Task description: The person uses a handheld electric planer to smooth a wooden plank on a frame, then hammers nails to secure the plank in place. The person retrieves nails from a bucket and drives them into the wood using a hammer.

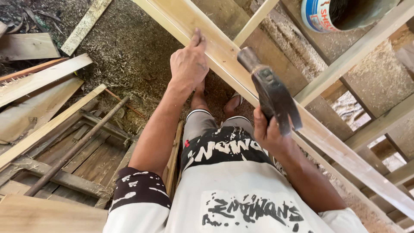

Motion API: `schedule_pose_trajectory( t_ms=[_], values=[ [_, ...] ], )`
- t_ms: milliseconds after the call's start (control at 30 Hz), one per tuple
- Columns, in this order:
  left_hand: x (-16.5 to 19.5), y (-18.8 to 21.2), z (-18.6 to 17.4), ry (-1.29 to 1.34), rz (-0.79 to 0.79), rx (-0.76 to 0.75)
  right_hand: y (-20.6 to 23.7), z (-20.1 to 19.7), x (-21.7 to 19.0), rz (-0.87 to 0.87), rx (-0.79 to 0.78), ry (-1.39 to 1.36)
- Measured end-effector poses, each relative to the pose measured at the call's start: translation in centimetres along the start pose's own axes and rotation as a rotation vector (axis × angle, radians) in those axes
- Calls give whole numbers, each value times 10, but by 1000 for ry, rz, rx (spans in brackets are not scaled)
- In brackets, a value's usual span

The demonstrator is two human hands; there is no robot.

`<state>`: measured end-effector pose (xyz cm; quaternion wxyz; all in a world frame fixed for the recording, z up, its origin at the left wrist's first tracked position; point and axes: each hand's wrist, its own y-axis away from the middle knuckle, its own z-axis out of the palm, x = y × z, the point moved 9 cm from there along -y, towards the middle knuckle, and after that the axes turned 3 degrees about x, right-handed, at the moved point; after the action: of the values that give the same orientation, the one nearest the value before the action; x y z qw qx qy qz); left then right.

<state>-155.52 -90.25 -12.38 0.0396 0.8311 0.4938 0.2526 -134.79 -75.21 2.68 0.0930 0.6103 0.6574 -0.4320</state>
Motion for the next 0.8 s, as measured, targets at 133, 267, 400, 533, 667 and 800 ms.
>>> schedule_pose_trajectory(
  t_ms=[133,267,400,533,667,800],
  values=[
    [17,-6,-10,-156,92,-17,19,69,54,653,-453,-98],
    [13,-10,-9,-154,67,-96,13,72,59,656,-433,41],
    [15,-8,-8,-190,169,-47,22,24,16,311,-79,-155],
    [9,-11,3,-204,146,-127,62,61,46,634,-291,16],
    [12,-13,0,-239,182,-92,43,101,67,641,-282,116],
    [11,-13,3,-207,189,-137,28,73,39,652,-115,-33]
  ],
)
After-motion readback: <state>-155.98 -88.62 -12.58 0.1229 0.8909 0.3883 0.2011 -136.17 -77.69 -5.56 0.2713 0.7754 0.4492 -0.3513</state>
